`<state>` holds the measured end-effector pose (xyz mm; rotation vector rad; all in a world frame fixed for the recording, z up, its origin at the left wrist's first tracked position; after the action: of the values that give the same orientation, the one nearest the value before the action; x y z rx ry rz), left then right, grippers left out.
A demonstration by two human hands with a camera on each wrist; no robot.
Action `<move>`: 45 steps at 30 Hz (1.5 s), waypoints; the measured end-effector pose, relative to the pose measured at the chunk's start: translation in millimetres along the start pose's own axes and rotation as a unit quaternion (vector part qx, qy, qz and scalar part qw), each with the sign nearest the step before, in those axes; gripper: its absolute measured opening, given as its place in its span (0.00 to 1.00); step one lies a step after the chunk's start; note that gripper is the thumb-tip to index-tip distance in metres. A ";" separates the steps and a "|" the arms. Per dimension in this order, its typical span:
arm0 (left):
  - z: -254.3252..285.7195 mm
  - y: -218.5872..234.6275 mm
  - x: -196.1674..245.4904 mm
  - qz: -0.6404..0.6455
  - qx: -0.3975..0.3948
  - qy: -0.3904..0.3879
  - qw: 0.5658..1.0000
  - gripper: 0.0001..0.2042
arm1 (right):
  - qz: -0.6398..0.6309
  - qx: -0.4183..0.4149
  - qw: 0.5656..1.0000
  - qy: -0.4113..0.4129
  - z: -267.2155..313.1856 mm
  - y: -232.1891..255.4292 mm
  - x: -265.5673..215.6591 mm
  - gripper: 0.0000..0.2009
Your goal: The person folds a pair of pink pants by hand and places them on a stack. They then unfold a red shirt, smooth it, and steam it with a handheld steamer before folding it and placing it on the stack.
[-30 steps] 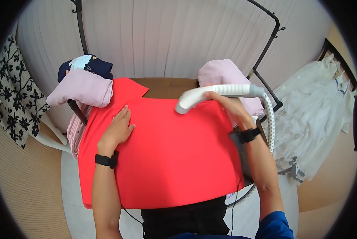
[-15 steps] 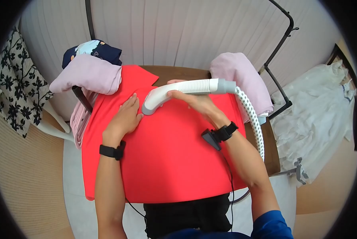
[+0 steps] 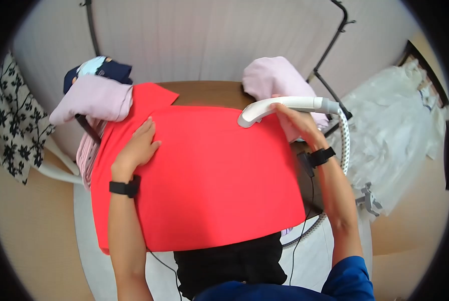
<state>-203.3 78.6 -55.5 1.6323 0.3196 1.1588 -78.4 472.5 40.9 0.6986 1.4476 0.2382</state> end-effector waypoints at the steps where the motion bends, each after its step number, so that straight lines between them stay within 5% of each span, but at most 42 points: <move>1: -1.1 0.2 -0.6 -0.006 0.005 -0.012 1.000 0.32 | 0.001 0.015 1.000 -0.001 9.0 5.4 -2.3 0.24; 3: 0.6 1.1 2.3 -0.008 0.012 -0.026 1.000 0.32 | 0.018 0.049 0.999 -0.013 23.9 9.7 -4.0 0.24; 10: 10.3 41.0 54.6 0.016 0.092 -0.036 0.995 0.26 | -0.347 0.001 0.937 -0.032 74.9 -16.2 -9.7 0.21; 11: 14.3 49.2 88.3 0.086 0.098 -0.113 0.985 0.25 | -0.389 -0.032 0.920 -0.044 81.7 -21.7 -16.4 0.23; 18: 46.6 54.5 242.0 0.153 0.096 -0.361 0.915 0.27 | -0.348 -0.078 0.934 0.008 99.7 -36.8 -51.7 0.23; 24: 38.7 28.2 271.4 0.097 0.099 -0.367 0.920 0.26 | -0.294 -0.133 0.946 0.034 124.1 -41.6 -68.1 0.29; 28: 38.8 35.6 282.7 0.108 0.128 -0.367 0.915 0.23 | -0.343 -0.071 0.936 0.023 147.2 -37.2 -68.5 0.31; 30: 48.7 51.5 291.0 0.051 0.222 -0.398 0.889 0.22 | -0.444 -0.154 0.880 -0.075 169.4 -63.8 -60.6 0.31; 31: 51.4 53.0 293.1 0.054 0.218 -0.401 0.888 0.22 | -0.381 -0.210 0.900 -0.038 182.4 -68.5 -68.0 0.25; 33: 57.8 54.2 290.1 0.039 0.232 -0.369 0.899 0.22 | -0.100 -0.236 0.952 0.170 208.9 -50.0 -96.8 0.19; 35: 65.2 49.1 290.7 0.046 0.223 -0.369 0.901 0.22 | 0.092 0.020 0.945 0.315 230.3 -7.3 -134.7 0.09; 36: 69.8 48.0 293.0 0.035 0.226 -0.367 0.901 0.22 | 0.221 0.123 0.906 0.339 240.5 6.6 -148.9 0.17; 39: 83.0 41.3 308.0 0.027 0.223 -0.385 0.895 0.21 | 0.320 0.203 0.862 0.336 227.6 9.3 -144.5 0.27; 40: 87.1 39.6 312.3 0.014 0.222 -0.385 0.896 0.21 | 0.357 0.167 0.859 0.327 221.8 2.9 -135.5 0.34; 45: 91.6 24.2 324.3 -0.014 0.161 -0.387 0.908 0.28 | 0.433 0.095 0.860 0.252 226.8 -2.5 -106.7 0.32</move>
<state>22.4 240.3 137.0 2.2251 0.0119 0.3663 122.8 345.7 120.2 1.5186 1.5642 1.0536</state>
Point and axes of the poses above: each hand's wrist, its own z-axis away from the middle knuckle, its own y-axis out of the back of the hand, x = y × z, the point moved 8 cm from there along -z, towards the middle knuckle, and after that the axes turned 8 degrees about z, right-handed, at the moved point
